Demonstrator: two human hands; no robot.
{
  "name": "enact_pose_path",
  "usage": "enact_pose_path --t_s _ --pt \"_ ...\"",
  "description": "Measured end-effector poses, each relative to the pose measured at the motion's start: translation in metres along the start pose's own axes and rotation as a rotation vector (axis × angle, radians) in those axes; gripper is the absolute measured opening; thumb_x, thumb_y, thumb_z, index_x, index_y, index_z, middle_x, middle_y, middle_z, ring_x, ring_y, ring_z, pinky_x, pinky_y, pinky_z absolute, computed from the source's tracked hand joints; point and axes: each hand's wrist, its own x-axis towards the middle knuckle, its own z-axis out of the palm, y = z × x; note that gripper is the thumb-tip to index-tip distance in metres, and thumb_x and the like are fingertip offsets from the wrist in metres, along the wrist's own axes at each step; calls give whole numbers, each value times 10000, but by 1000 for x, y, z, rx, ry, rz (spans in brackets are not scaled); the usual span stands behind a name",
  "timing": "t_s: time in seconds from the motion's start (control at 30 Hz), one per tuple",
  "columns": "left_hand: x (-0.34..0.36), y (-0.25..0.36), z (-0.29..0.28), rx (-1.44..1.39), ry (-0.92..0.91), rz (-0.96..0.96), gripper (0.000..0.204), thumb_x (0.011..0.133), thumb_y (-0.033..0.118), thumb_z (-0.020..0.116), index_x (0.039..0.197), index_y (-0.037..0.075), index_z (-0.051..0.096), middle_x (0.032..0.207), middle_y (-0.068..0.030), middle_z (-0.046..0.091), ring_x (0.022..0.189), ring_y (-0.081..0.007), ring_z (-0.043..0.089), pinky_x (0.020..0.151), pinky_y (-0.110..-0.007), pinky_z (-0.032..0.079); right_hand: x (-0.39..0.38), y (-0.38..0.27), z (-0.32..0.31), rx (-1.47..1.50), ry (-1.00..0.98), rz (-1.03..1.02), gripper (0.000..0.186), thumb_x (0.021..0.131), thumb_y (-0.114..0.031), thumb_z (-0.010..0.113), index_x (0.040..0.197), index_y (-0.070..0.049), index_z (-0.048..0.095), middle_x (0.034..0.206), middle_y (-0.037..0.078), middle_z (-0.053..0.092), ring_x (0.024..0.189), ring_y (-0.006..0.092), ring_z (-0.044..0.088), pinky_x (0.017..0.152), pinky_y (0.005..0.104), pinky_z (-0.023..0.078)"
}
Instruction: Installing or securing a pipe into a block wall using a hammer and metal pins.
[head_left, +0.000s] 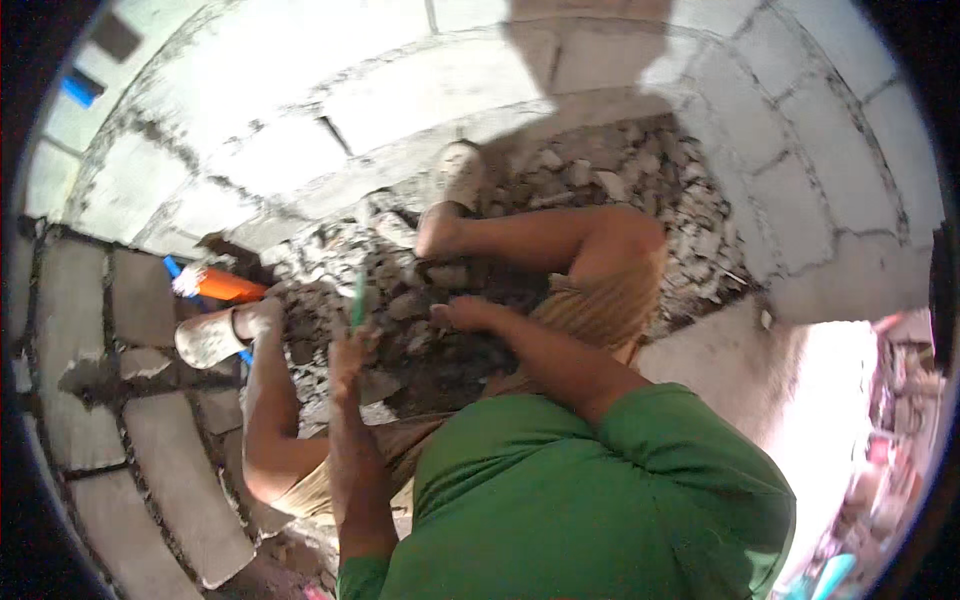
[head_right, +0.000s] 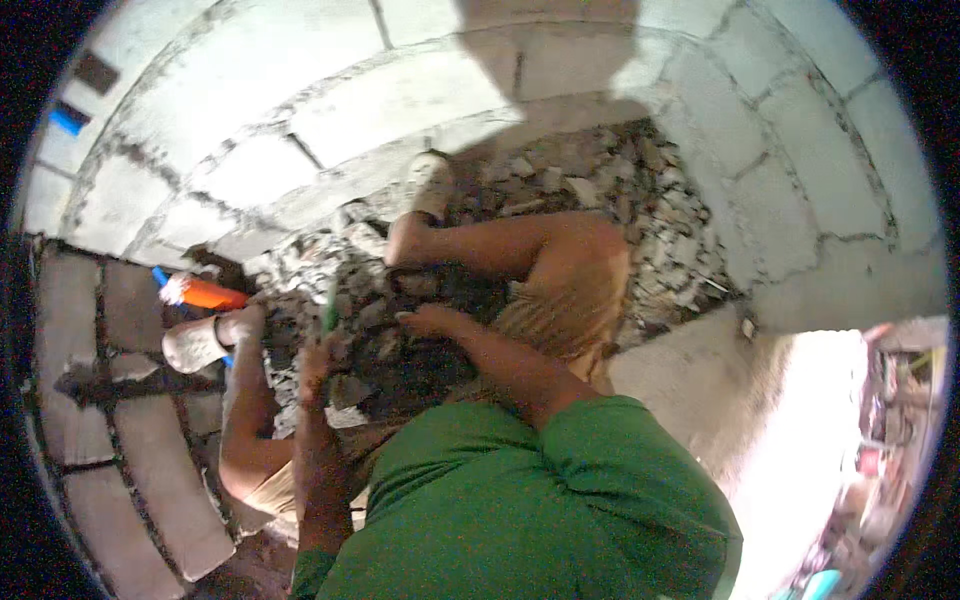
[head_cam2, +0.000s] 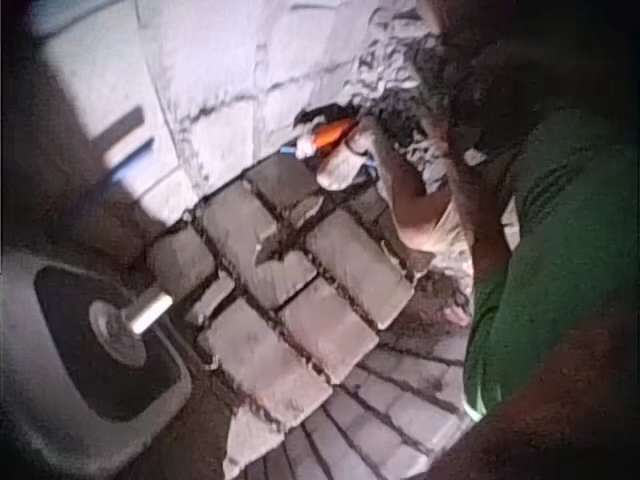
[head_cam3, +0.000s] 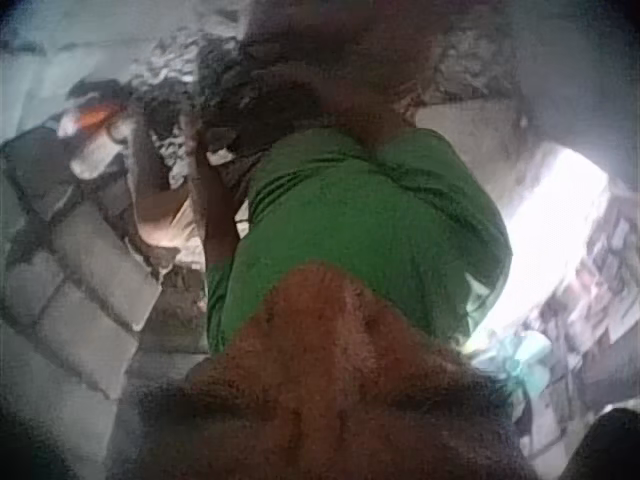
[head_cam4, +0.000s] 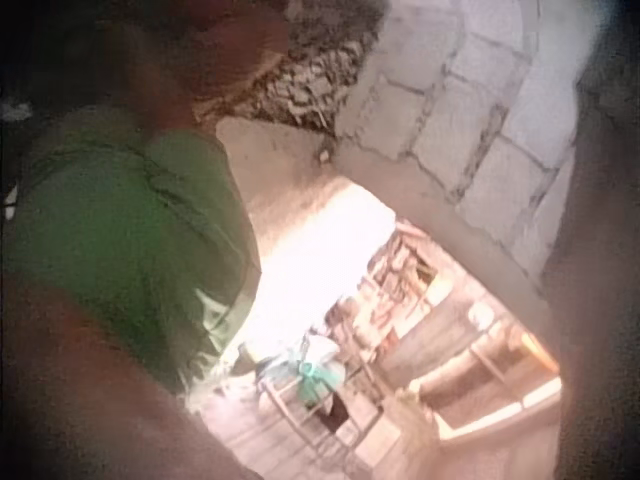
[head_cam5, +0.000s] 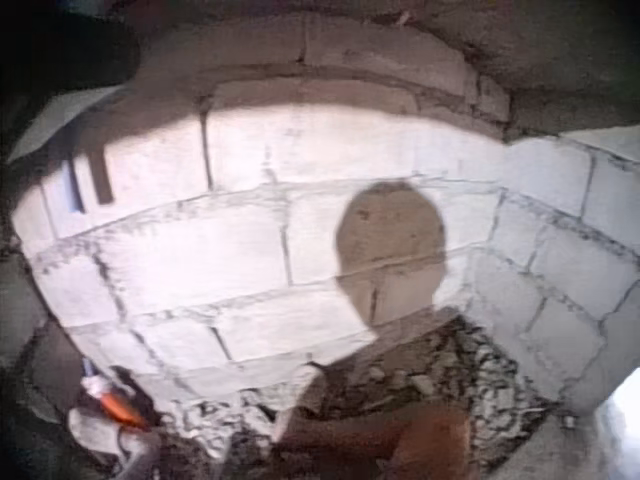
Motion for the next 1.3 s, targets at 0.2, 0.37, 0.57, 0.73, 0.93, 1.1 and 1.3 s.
enact_pose_path --t_s 0.2,0.37,0.57,0.73,0.93,1.1,1.3 --pt "5 52 2 472 314 -91 333 940 295 600 1040 -23 608 673 -131 635 576 -247 631 495 -395 444 0 -12 3 59 21 44 802 950 -651 303 1053 60 659 1127 311 619 1069 461 591 943 501 434" --pt "-7 29 -18 801 294 -214 356 948 324 585 960 -32 589 654 -103 588 531 -221 557 485 -383 421 4 -24 5 21 20 -15 856 930 -680 314 998 97 665 1088 328 627 1045 464 603 912 502 452" --pt "13 49 -1 344 403 -563 347 931 329 592 924 -18 598 690 -92 601 569 -192 572 515 -353 438 -5 -27 -5 52 -16 -5 857 917 -685 341 1055 99 656 1104 316 630 1068 450 602 922 497 456" --pt "14 37 -18 282 373 -522 377 935 344 589 914 -33 597 694 -82 590 595 -179 584 530 -330 451 -7 -44 -5 17 25 36 765 917 -632 390 1056 67 669 1122 294 634 1051 429 613 919 506 453" --pt "23 26 -6 856 268 -500 358 955 331 593 875 -17 585 653 -107 567 568 -182 578 462 -374 390 -10 -29 -9 69 4 121 756 902 -631 413 1130 52 646 1196 283 608 1127 424 580 967 500 432" --pt "2 -41 -52 805 467 -429 371 935 342 625 849 -15 578 630 -107 577 477 -195 548 439 -363 385 -11 -59 -6 -4 -26 7 765 916 -623 401 1148 69 632 1211 293 597 1148 436 565 989 490 421" --pt "10 -2 -20 228 393 -310 342 927 306 629 850 -23 577 640 -114 602 508 -214 574 446 -385 408 -6 -33 -5 -44 -33 79 788 940 -624 380 1167 98 603 1224 304 584 1174 443 546 1022 471 404"
